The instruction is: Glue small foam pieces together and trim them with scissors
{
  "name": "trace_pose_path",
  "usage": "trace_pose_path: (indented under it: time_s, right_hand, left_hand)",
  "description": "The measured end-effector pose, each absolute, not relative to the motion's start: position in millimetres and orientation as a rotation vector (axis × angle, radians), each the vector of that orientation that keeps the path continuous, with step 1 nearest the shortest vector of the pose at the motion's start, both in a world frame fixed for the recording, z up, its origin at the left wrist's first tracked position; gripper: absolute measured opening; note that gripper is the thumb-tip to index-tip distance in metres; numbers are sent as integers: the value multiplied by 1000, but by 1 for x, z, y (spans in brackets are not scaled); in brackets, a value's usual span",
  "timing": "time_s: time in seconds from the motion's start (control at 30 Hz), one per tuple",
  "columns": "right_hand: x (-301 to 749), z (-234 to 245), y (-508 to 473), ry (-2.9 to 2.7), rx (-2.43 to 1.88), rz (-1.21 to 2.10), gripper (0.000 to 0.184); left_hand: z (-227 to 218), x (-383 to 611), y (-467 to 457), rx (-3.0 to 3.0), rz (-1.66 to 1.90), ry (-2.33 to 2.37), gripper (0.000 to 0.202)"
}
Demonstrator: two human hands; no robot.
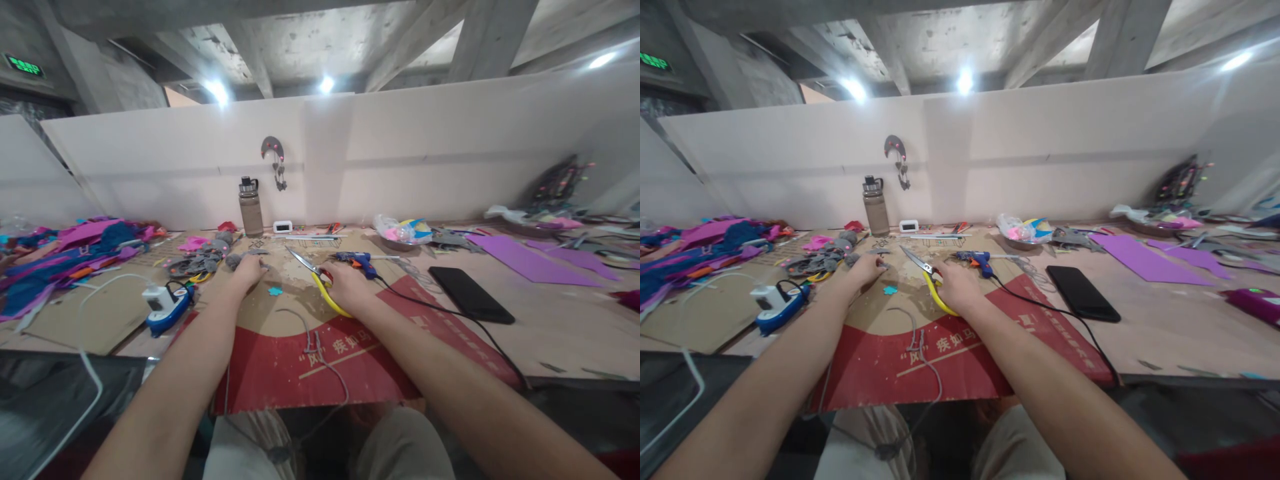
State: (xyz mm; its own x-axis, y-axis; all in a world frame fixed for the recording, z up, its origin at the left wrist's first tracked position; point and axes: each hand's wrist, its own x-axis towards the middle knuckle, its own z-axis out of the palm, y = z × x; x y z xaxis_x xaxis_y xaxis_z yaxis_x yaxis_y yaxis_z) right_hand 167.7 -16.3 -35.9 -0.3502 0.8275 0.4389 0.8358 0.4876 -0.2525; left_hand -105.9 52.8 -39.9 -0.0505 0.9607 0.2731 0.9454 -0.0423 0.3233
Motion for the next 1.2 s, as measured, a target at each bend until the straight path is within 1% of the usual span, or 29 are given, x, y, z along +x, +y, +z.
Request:
trace_pose_path:
  time_s: [0.2,0.3,0.33,0.4,0.47,0.63,0.8,0.93,1.2]
  right_hand:
    - [168,-34,-15,-2132,-1222,72,36]
    - [169,-34,-11,-2054,-1127,119,43]
    - [170,-34,-10,-2028,-1106,137,47]
    - [172,-34,-7,-1980,-1080,160,54]
    - [174,-34,-4,-1944,-1071,154,54]
    - [175,-32,-6,-2008,-1120,133,44]
    - [173,-28,-13,-2088,-1184,110,39]
    - [172,-26,-15,-2124,-1188,94,38]
    - [170,-26,-18,-2172,-1227,54,38]
  left_hand:
    - [-37,-98,54,2053,900,2094,25]
    - [-29,-91,50,2057,1032,1997,30]
    - [-25,-87,48,2061,1096,1937,32]
    - [-17,-79,41,1971,1356,1661,32]
    - [-9,-68,32,1867,1461,1432,34]
    - [8,-44,10,1646,1493,1060,35]
    - [19,-40,3,1353,1527,805,29]
    - [20,-42,2,1281,1525,785,23]
    - [15,-44,7,1297,1538,762,26]
